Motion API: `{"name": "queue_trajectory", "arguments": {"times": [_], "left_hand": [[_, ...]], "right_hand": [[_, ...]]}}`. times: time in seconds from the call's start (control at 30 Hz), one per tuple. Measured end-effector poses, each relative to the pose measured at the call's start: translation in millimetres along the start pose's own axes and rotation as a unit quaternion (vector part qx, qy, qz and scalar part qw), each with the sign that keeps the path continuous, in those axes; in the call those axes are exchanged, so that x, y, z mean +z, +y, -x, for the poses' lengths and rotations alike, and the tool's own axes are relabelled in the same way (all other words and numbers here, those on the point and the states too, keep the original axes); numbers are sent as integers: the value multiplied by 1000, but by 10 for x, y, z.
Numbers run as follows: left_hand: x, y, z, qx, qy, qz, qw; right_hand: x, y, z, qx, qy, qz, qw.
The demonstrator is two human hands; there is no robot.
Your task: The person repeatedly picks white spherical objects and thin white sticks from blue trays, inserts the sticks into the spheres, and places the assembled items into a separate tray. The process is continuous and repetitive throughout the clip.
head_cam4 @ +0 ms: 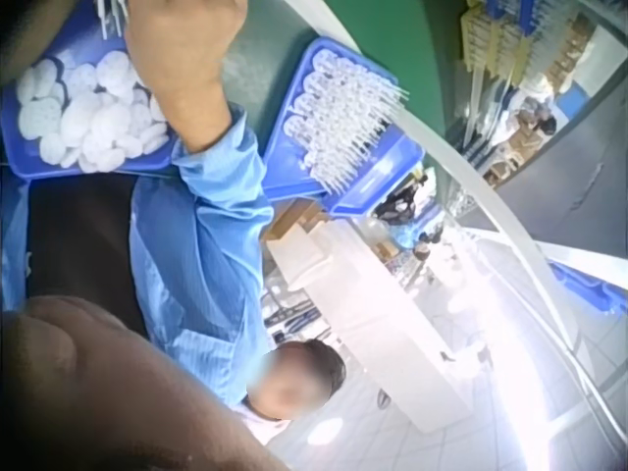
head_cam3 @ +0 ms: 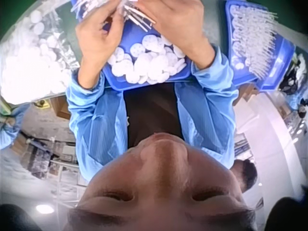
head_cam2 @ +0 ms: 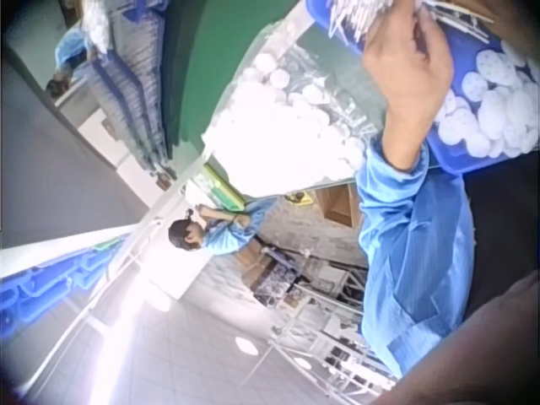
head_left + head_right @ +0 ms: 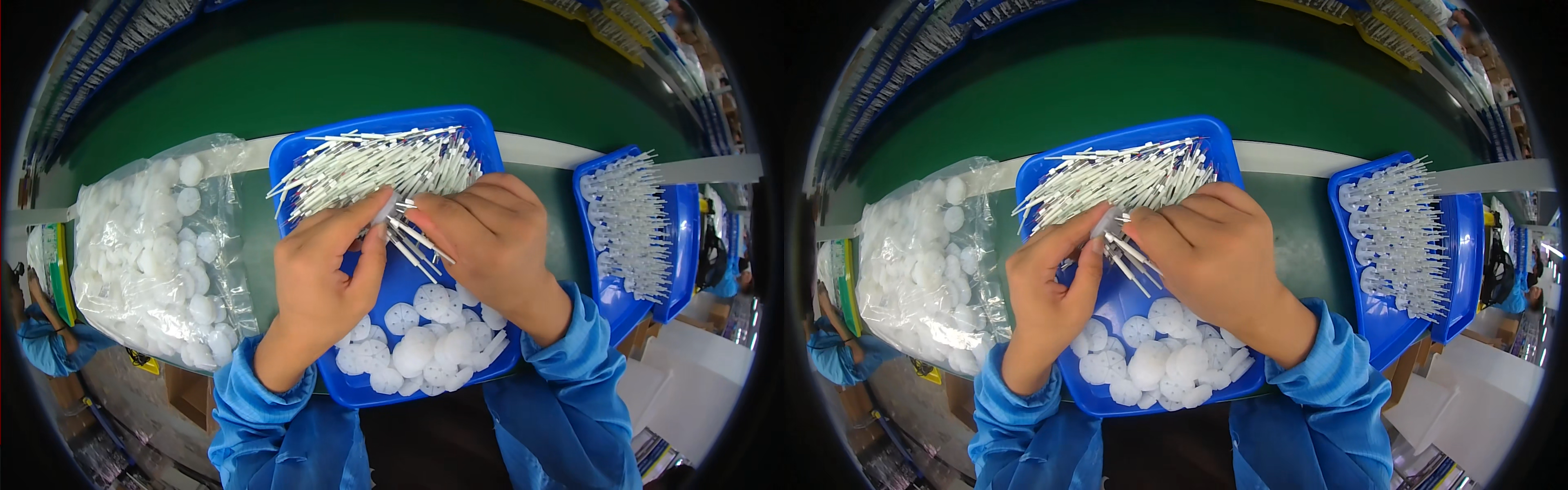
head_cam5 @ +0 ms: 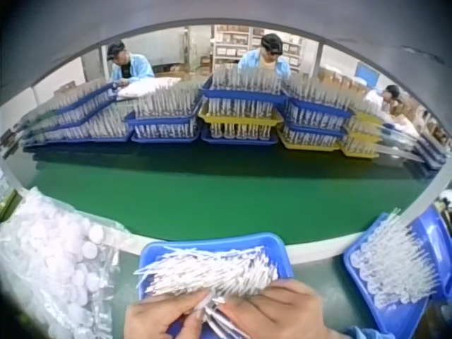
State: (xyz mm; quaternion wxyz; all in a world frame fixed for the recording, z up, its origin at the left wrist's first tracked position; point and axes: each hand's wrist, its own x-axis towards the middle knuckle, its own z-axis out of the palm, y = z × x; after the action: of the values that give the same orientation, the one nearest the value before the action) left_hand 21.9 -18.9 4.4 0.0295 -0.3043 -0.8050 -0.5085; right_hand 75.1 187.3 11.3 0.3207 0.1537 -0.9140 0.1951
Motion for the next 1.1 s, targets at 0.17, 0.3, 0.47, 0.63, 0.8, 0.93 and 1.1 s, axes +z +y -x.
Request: {"name": "queue_trajectory", "arguments": {"times": [0.17, 0.3, 0.47, 0.63, 0.8, 0.93, 1.1], "left_hand": [[31, 35, 38, -21, -3, 7, 1000], [48, -3, 9, -59, 1, 111, 992], [10, -145, -7, -147, -40, 242, 958], [-84, -60, -85, -6, 12, 89, 996], [-61, -15, -64, 88, 16, -25, 996], [-63, 10, -78, 97, 11, -22, 995], [-39, 17, -80, 140, 37, -62, 987]], "right_hand": [[51, 25, 32, -27, -1, 1, 1000], [22, 12, 8, 20, -4, -40, 999], [-22, 145, 29, 71, -42, -121, 989], [-78, 226, -35, 218, -31, -364, 905], [-40, 6, -67, 258, -68, -408, 873], [-49, 31, -43, 294, -67, -446, 843], [-11, 27, -15, 281, -67, -449, 845]]}}
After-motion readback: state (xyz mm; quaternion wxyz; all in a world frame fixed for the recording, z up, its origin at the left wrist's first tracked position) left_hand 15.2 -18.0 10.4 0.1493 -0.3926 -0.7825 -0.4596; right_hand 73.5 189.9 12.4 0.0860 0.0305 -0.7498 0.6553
